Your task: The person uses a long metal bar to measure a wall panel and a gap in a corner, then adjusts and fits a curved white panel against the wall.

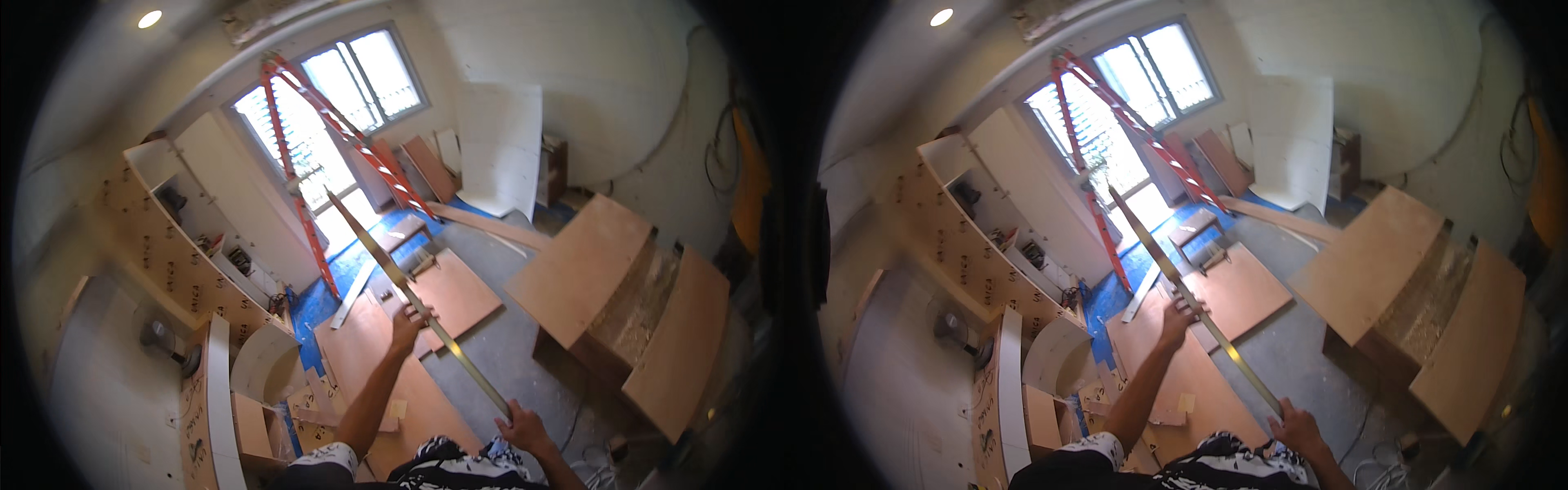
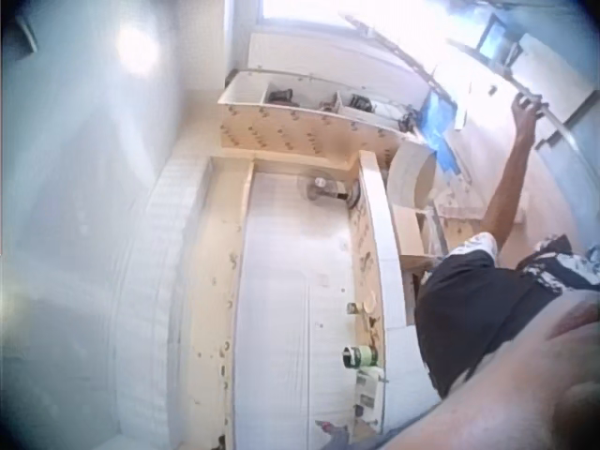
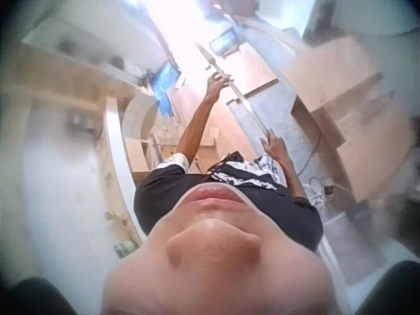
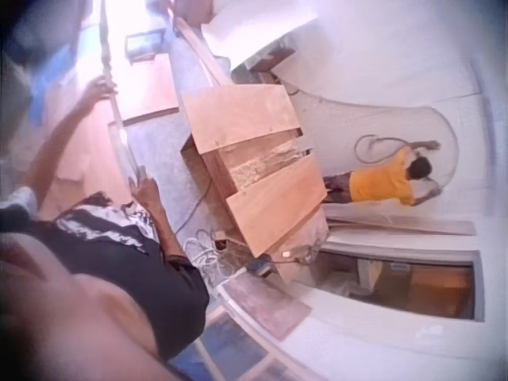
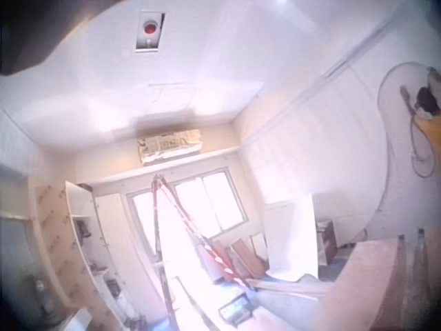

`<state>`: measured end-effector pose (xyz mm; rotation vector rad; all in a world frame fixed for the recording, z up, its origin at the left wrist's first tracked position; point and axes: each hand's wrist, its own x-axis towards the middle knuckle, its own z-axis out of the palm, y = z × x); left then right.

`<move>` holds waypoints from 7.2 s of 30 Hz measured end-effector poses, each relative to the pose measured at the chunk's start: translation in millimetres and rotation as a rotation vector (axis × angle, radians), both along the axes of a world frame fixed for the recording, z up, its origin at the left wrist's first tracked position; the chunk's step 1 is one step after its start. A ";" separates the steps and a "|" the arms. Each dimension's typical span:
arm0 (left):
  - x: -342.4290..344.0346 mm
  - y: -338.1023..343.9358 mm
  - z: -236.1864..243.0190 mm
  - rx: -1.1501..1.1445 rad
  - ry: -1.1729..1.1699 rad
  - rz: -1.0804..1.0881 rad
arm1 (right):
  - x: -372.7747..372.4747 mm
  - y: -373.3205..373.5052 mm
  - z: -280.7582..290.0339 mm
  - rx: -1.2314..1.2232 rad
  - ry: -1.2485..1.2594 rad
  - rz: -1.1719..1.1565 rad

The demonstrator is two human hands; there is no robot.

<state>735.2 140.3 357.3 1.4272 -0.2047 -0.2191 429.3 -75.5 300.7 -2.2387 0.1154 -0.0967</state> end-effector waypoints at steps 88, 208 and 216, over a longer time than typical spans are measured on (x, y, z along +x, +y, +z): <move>1628.9 -514.2 165.0 0.324 -0.688 0.379 | 1812.1 -573.1 117.2 0.154 -0.864 0.122; 1579.2 -1076.1 191.6 0.088 -0.369 0.144 | 1803.7 -1025.7 131.5 -0.121 -0.795 0.079; 1525.5 -997.8 73.7 0.318 -0.186 0.395 | 1920.0 -1034.9 336.3 -0.295 -0.799 -0.026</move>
